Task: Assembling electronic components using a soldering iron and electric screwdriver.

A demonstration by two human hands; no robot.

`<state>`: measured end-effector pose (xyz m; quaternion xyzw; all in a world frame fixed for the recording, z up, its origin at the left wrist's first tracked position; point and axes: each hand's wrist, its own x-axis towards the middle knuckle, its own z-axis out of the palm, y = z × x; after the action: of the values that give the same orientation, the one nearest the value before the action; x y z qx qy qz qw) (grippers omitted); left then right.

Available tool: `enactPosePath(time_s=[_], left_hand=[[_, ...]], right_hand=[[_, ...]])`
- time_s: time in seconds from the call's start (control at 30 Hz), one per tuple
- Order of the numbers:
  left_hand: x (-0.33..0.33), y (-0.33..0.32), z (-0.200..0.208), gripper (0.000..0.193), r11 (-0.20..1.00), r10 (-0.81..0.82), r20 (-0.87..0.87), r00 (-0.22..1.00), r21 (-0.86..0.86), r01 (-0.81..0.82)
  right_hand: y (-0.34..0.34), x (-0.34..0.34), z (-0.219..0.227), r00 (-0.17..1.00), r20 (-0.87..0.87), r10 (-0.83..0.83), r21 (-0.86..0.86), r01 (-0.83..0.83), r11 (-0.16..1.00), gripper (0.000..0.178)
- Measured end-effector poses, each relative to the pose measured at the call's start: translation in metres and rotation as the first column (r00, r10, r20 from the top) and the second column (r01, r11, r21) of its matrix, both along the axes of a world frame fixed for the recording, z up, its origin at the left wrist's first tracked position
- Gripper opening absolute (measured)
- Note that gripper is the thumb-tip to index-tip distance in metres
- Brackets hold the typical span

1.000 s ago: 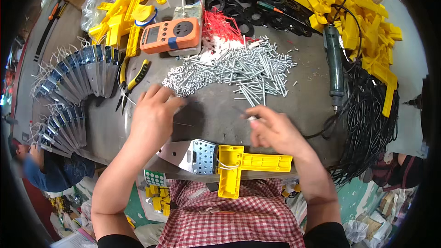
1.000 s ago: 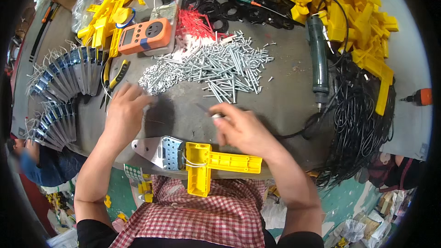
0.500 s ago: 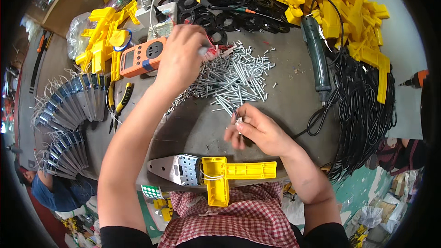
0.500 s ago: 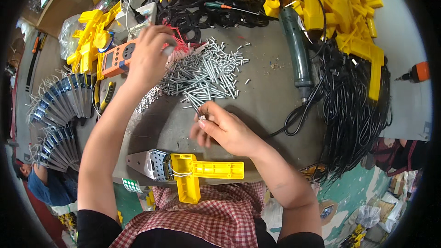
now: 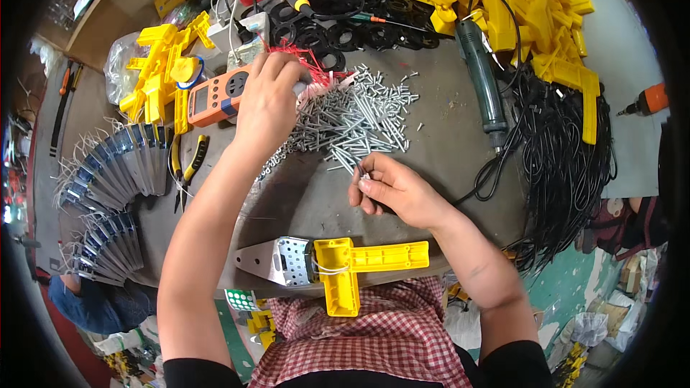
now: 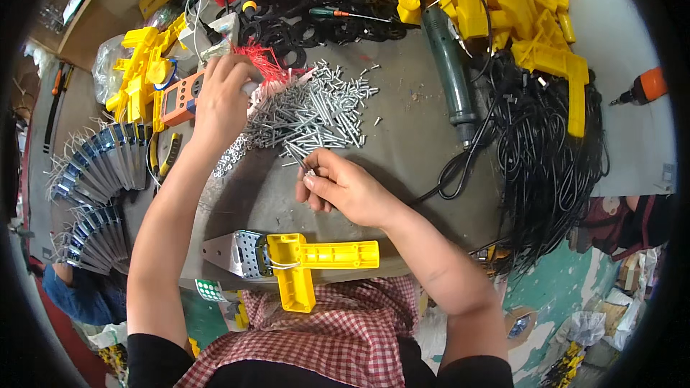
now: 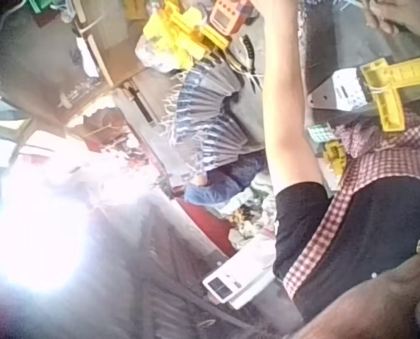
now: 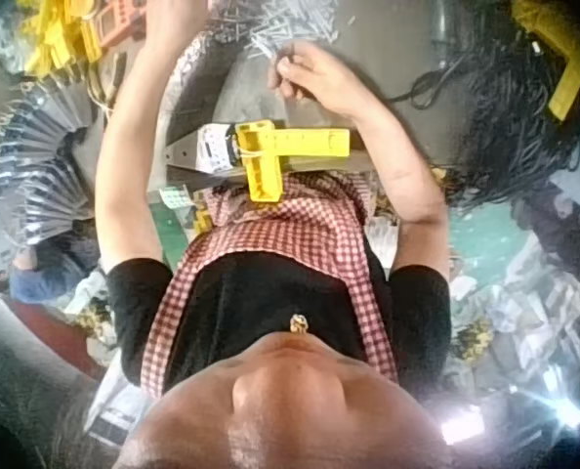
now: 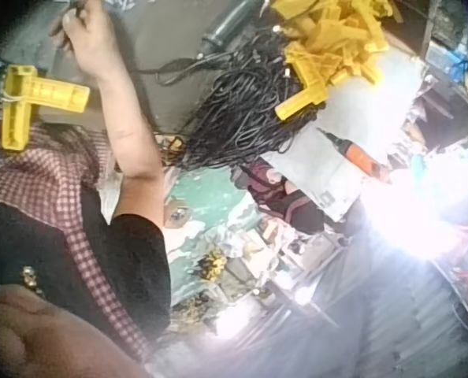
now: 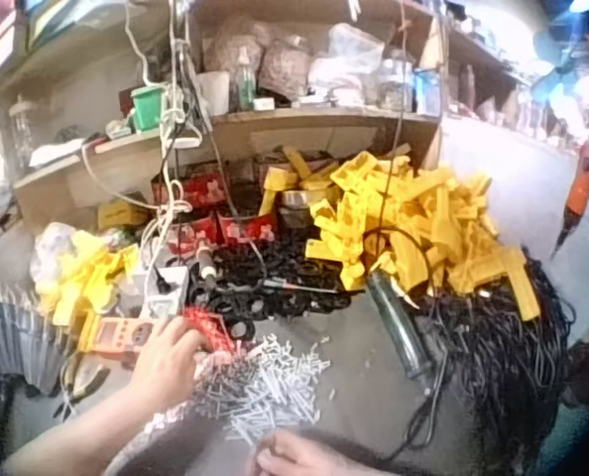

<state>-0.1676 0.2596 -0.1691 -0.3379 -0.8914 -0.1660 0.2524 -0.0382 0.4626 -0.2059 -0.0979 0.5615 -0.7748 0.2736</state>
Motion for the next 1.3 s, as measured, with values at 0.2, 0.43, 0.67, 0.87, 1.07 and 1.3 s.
enactPosePath(time_s=[0.2, 0.43, 0.67, 0.87, 1.07, 1.3], left_hand=[[-0.017, 0.01, 0.0, 0.023, 0.976, -0.064, -0.128, 0.99, -0.215, 0.036], [-0.004, -0.008, 0.0, 0.029, 0.997, 0.062, 0.015, 0.998, -0.037, -0.061], [-0.02, 0.015, -0.004, 0.028, 0.958, -0.092, -0.112, 0.989, -0.28, 0.057], [0.01, 0.002, 0.009, 0.021, 0.952, 0.064, 0.401, 0.914, 0.251, -0.177], [0.065, -0.025, -0.012, 0.027, 0.727, -0.049, 0.658, 0.752, 0.54, -0.425], [0.122, -0.013, 0.003, 0.01, 0.303, -0.586, 0.659, 0.471, 0.717, -0.628]], right_hand=[[-0.004, -0.001, 0.006, 0.999, -0.006, 0.049, 0.016, -0.049, 0.999, 0.012], [0.0, -0.002, 0.004, 0.999, -0.015, 0.05, -0.009, -0.05, 0.999, 0.012], [-0.003, -0.002, 0.006, 0.998, 0.009, 0.057, 0.021, -0.057, 0.998, 0.011], [-0.001, 0.001, 0.004, 0.999, 0.028, 0.018, -0.046, -0.017, 0.999, 0.013], [-0.003, -0.002, 0.01, 0.999, 0.035, 0.027, -0.026, -0.026, 0.999, 0.016], [-0.022, -0.009, 0.025, 0.982, -0.091, -0.164, 0.142, 0.176, 0.974, 0.028]])
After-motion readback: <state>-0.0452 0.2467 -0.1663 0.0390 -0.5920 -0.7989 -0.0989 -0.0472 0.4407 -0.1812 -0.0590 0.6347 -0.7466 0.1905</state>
